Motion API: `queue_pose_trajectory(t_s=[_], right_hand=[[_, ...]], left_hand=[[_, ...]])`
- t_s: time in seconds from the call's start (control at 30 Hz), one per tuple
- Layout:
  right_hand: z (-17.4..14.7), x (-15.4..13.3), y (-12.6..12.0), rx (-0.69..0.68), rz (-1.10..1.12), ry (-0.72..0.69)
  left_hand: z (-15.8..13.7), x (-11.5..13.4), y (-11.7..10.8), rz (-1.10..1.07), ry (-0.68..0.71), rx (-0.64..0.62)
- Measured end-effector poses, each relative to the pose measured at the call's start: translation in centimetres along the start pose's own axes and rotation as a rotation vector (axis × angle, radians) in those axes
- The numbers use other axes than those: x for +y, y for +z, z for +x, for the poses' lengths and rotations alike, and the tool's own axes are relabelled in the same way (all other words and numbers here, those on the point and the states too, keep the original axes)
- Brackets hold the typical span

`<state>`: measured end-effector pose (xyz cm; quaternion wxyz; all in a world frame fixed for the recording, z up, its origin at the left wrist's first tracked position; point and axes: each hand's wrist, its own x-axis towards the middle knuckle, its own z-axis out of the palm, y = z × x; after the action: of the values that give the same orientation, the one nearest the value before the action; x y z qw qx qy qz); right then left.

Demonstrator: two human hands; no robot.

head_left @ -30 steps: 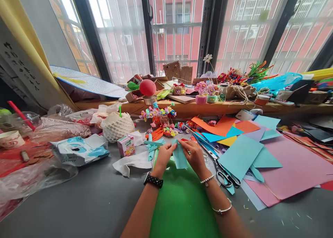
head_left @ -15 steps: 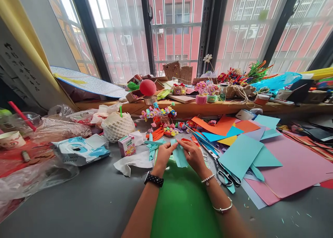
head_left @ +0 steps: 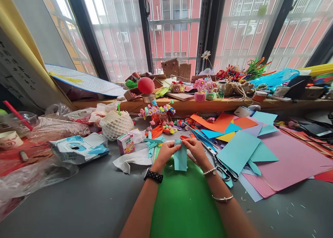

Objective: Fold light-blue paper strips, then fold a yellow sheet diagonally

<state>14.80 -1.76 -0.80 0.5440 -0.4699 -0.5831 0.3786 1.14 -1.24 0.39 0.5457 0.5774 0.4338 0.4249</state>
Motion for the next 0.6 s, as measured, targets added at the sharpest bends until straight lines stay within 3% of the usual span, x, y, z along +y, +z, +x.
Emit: queue_pose_trajectory(t_s=[0.2,0.6], right_hand=[[0.16,0.68,0.28,-0.016,0.166,0.068],[0.01,0.57,0.48,0.050,0.057,0.010]], left_hand=[[-0.04,-0.04,-0.04,0.054,0.009,0.011],[0.08,-0.19,0.08,0.147,0.035,0.032]])
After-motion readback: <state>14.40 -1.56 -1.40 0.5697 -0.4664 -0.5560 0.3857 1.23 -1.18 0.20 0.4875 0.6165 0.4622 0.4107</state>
